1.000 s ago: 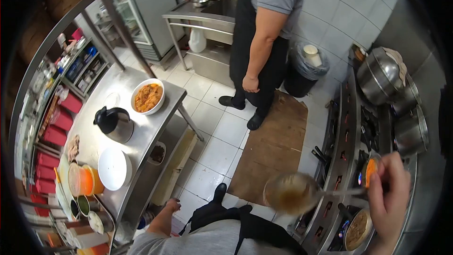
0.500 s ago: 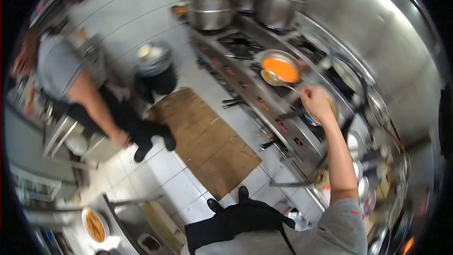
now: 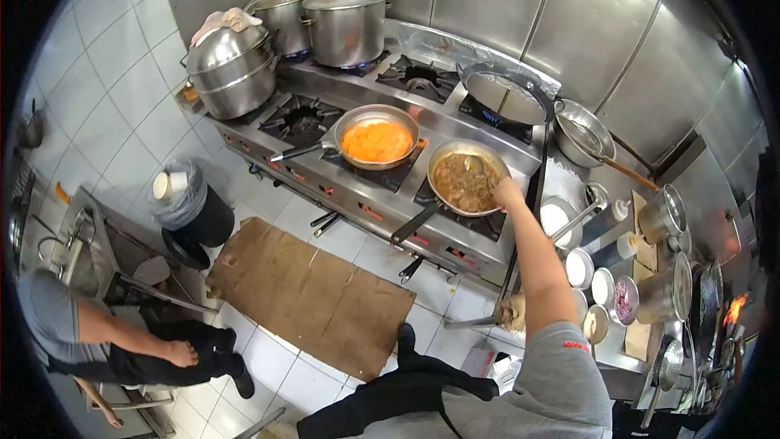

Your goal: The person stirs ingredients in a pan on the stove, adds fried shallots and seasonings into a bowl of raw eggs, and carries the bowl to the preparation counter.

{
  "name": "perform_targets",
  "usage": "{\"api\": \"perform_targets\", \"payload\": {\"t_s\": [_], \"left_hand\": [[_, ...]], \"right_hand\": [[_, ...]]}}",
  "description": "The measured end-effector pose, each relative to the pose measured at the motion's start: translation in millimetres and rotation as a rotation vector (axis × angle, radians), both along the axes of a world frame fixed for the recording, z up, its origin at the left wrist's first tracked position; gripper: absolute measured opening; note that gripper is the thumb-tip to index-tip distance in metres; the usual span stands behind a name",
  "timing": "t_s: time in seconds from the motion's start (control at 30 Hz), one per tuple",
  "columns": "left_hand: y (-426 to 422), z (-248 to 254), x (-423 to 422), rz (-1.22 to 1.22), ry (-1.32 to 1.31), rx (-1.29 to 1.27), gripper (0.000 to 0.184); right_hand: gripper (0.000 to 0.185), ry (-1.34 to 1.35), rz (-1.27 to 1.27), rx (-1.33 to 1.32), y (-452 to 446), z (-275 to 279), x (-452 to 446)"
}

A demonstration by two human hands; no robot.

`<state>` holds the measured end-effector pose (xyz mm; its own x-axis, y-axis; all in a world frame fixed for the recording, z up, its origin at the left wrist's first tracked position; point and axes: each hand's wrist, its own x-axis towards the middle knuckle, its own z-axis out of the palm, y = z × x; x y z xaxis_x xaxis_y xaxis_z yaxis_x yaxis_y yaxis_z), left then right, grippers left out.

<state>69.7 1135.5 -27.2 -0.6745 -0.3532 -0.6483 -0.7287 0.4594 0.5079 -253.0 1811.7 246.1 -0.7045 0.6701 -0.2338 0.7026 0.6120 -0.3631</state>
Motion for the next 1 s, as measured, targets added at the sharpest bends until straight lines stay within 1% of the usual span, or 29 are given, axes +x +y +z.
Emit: {"api": "perform_targets", "payload": {"t_s": [0.03,0.07,0.1,0.13,0.2,0.3,0.33,0.37,0.4,0.43,0.47,0.5,0.53,0.57,0.6,0.63,0.7,0.8,0.83,0.9,0.97,1.0], "left_hand": [[10,2,-8,-0.011,0.013,-0.006,0.031],[19,5,-16,-0.015,0.025,-0.011,0.031],[28,8,-24,-0.022,0.046,-0.016,0.031],[36,11,-28,-0.029,0.067,-0.022,0.031],[51,19,-37,-0.050,0.141,-0.031,0.030],[62,27,-59,-0.172,0.405,-0.007,0.030],[70,27,-82,-0.234,0.532,0.023,0.030],[117,91,-133,-0.277,0.411,-0.049,0.031],[136,96,-169,-0.374,0.484,0.004,0.030],[174,129,-206,-0.390,0.497,0.164,0.030],[191,114,-238,-0.571,0.613,0.053,0.030],[232,170,-269,-0.695,0.604,0.039,0.032],[261,182,-293,-0.790,0.690,0.061,0.035],[285,189,-313,-0.885,0.778,0.086,0.039],[310,194,-330,-0.930,0.795,0.137,0.042],[331,195,-343,-0.974,0.811,0.188,0.046],[364,184,-363,-1.109,0.899,-0.026,0.056],[396,187,-373,-1.188,0.537,0.011,0.063],[402,186,-373,-1.192,0.489,-0.005,0.062],[410,179,-378,-1.194,0.397,-0.040,0.061],[409,159,-381,-1.179,0.485,-0.010,0.057],[408,159,-380,-1.175,0.526,0.005,0.055]], "right_hand": [[0.023,0.014,-0.010,0.121,3,-7,-7],[0.025,0.028,-0.021,0.244,-1,-4,-13],[0.029,-0.055,-0.031,0.212,-2,2,-23],[0.031,-0.034,0.005,0.238,0,-2,-31],[0.028,-0.086,0.022,0.286,7,-17,-60],[0.027,-0.066,0.133,0.409,9,-51,-86],[0.026,-0.087,0.185,0.431,3,-57,-86],[0.026,-0.106,0.236,0.455,-6,-58,-84],[0.025,-0.124,0.285,0.483,-11,-57,-79],[0.026,-0.149,0.326,0.459,-16,-57,-71],[0.028,-0.175,0.368,0.434,-21,-56,-60],[0.030,-0.200,0.407,0.408,-23,-50,-53],[0.031,-0.227,0.431,0.387,-22,-38,-48],[0.031,-0.253,0.455,0.367,-22,-22,-42],[0.032,-0.280,0.482,0.345,-22,-6,-36],[0.026,-0.200,0.419,0.349,-19,8,-30],[0.023,-0.217,0.378,0.350,-6,32,-15],[0.021,-0.276,0.367,0.370,11,30,2],[0.020,-0.298,0.371,0.381,11,25,6],[0.021,-0.270,0.377,0.416,11,-3,6],[0.022,-0.268,0.382,0.410,10,-22,2],[0.022,-0.258,0.372,0.404,7,-31,-3]]}}
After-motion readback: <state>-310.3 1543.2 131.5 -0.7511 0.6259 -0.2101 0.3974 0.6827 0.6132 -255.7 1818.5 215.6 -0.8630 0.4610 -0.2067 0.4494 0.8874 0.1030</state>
